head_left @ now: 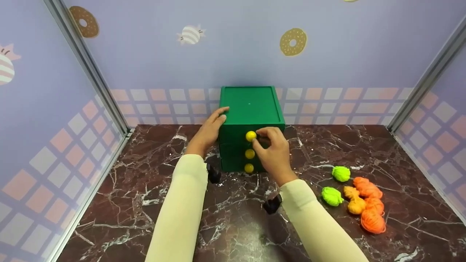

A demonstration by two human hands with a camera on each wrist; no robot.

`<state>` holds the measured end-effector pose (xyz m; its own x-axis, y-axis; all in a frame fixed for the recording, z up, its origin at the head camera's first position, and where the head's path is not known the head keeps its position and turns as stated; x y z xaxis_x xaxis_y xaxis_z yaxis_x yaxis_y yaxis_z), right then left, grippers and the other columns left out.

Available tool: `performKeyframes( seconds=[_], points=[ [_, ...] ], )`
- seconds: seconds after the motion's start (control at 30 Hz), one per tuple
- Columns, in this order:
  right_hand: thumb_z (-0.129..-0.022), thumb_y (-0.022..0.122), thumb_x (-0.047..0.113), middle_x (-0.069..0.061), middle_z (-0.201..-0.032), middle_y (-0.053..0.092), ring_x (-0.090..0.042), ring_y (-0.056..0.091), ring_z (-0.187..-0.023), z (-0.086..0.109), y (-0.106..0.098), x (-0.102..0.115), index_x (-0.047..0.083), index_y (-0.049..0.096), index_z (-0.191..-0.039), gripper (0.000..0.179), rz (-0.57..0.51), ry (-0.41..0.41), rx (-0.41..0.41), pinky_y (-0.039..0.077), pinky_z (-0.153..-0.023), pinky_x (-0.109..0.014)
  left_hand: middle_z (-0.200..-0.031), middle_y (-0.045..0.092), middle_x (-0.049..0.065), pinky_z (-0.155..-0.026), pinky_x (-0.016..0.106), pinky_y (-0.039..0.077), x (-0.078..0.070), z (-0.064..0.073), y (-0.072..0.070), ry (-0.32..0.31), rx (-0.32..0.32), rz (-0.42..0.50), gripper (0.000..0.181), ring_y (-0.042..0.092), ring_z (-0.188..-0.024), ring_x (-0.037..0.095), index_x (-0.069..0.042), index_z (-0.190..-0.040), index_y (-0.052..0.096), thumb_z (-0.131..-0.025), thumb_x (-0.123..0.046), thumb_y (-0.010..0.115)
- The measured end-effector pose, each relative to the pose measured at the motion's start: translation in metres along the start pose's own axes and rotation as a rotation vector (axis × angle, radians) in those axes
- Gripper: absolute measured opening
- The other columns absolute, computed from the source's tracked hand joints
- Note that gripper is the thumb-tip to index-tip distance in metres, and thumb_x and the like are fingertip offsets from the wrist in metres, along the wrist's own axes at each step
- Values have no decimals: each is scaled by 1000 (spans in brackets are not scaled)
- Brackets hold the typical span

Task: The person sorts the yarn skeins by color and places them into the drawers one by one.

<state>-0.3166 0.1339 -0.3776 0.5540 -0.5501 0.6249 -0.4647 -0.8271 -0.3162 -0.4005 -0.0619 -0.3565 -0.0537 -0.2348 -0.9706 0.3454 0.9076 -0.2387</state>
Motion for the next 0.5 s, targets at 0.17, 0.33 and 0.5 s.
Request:
performKeyframes(
  seconds=[0.17,0.33,0.5],
  points=[
    [-83,74,8,-7,-100,61,-21,64,-93,-1,5,1,5,67,-98,17,17,-24,-9,56,-84,-30,-161,18,-1,-104,53,41,-2,0,-1,-22,27,0,42,41,-134,33,-39,-147,34,-105,-43,35],
    [-84,75,10,-7,-101,62,-19,62,-92,0,11,2,6,68,-97,16,75,-14,-8,55,-83,-32,-158,24,3,-103,50,42,3,-4,0,-4,12,-53,37,45,-129,32,-39,-141,39,-105,-42,35],
    [-84,75,12,-7,-104,61,-18,60,-92,-2,18,6,8,69,-99,17,129,-2,-3,53,-85,-31,-158,25,5,-103,51,42,-2,-2,-2,31,12,-114,36,43,-131,31,-36,-141,39,-105,-41,34]
  ],
)
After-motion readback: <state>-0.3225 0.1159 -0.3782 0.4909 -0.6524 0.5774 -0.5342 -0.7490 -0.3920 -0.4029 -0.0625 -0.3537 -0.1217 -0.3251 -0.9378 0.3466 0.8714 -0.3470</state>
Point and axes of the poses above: each hand's wrist, its own z-axis away from the middle knuckle, its own y-axis out of the palm, x = y × z, the point moved 3 cm from there along -z, towards the middle knuckle
